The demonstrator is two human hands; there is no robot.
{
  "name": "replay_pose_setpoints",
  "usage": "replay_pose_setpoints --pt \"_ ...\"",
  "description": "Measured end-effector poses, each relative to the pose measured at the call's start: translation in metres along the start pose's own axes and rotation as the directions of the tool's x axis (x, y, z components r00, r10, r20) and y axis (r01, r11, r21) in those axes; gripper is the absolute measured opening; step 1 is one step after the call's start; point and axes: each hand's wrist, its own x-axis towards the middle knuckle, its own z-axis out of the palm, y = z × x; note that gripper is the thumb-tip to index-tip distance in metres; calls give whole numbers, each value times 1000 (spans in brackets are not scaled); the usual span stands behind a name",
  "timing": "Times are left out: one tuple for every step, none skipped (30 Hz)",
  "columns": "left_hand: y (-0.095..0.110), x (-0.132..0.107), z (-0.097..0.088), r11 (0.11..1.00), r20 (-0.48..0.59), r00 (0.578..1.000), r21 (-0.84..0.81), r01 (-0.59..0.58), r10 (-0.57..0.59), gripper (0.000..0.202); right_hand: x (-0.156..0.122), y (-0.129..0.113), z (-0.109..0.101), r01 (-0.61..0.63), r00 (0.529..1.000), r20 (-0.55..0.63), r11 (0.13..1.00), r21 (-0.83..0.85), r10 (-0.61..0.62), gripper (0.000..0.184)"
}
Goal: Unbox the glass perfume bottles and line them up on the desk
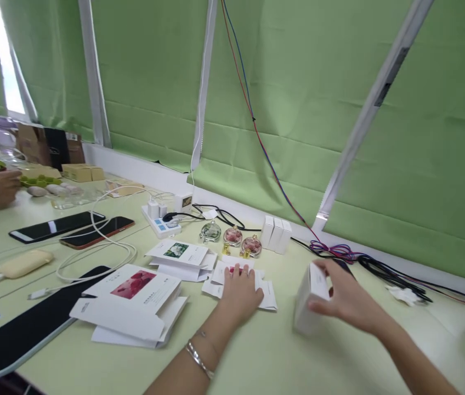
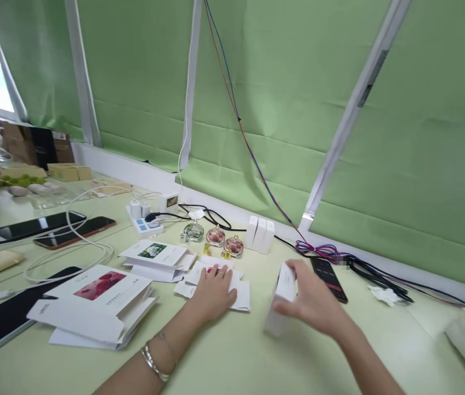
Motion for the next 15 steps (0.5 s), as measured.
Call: replay_pose_setpoints --pt "1 1 -1 1000 -21 1000 4 0 0 57 -14 4 7 -52 999 -3 998 33 52 69" --pt "2 2 -3 1000 -44 999 7 -1 2 55 -25 7 12 -93 996 -4 994 61 94 70" --pt "4 3 -4 1000 -72 997 6 -7 7 54 -33 8 16 -123 992 -5 988 95 124 70" --pt "6 4 -6 1000 -108 994 0 -16 16 51 -39 10 19 -138 990 -2 981 136 139 71" --pt "8 4 -8 999 -148 988 -14 -36 34 49 -43 11 22 -141 990 0 972 188 143 72" --pt "10 3 -11 997 -185 981 -40 -70 62 47 -46 12 23 -135 990 2 959 250 139 73" --pt "13 1 -15 989 -218 970 -80 -123 103 46 -48 13 24 -124 992 6 940 318 129 74" --pt "17 -3 -18 971 -240 957 -135 -198 162 45 -50 15 25 -111 993 9 915 387 116 75" --pt "21 -7 -21 936 -249 940 -205 -285 232 46 -52 17 26 -100 994 17 886 453 104 77" --pt "25 -12 -23 885 -242 921 -285 -369 306 48 -53 19 27 -94 995 31 854 512 91 79" --pt "30 -18 -25 822 -223 900 -369 -434 375 52 -55 20 27 -87 996 49 822 563 72 81" --pt "35 -24 -26 759 -191 881 -450 -470 432 59 -56 21 27 -81 996 72 789 609 47 83" --pt "41 -29 -26 706 -150 867 -522 -478 475 68 -58 21 27 -79 995 99 757 649 18 85" --pt "46 -34 -25 665 -112 857 -583 -467 504 78 -59 20 26 -76 992 126 725 684 -14 87" --pt "51 -38 -24 632 -84 850 -631 -449 520 87 -60 19 25 -73 988 148 699 712 -47 88"
